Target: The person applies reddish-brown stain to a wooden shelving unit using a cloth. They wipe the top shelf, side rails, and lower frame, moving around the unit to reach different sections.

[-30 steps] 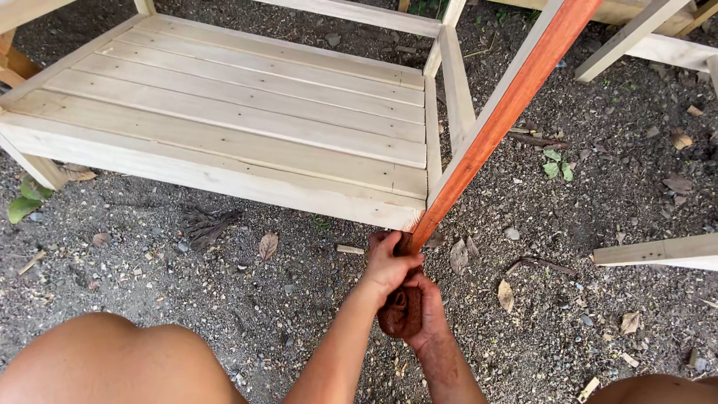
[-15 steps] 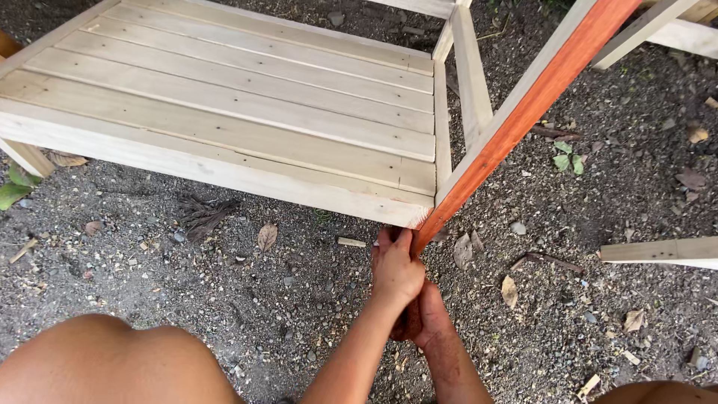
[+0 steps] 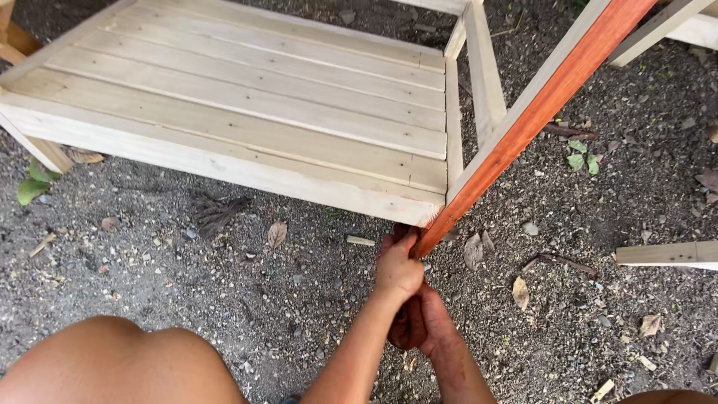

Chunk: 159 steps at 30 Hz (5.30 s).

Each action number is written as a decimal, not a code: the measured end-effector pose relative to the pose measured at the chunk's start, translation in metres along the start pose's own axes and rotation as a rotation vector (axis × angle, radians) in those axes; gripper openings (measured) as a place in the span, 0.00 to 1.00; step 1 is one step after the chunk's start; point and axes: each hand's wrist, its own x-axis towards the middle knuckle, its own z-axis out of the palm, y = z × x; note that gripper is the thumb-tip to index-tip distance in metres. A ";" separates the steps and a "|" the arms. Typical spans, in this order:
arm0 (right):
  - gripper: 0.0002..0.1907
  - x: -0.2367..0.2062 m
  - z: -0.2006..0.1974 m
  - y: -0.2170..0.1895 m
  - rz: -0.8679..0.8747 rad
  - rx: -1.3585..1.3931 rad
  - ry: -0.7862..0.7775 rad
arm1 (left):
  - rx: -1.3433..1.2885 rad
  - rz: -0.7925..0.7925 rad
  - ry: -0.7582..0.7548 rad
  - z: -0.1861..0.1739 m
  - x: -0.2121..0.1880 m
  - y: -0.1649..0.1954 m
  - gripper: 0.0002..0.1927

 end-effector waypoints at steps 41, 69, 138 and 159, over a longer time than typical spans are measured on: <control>0.17 0.002 0.019 0.011 -0.170 -0.171 -0.085 | -0.254 -0.294 0.348 -0.022 0.004 -0.016 0.17; 0.44 -0.157 0.103 -0.120 -0.936 0.225 -0.379 | -0.134 0.714 0.487 -0.156 -0.024 0.133 0.10; 0.27 -0.244 0.191 -0.191 -1.431 -0.254 0.290 | -0.280 1.073 0.394 -0.281 -0.029 0.265 0.26; 0.26 -0.262 0.191 -0.219 -1.608 -0.755 0.455 | -0.590 0.510 0.147 -0.241 0.041 0.299 0.29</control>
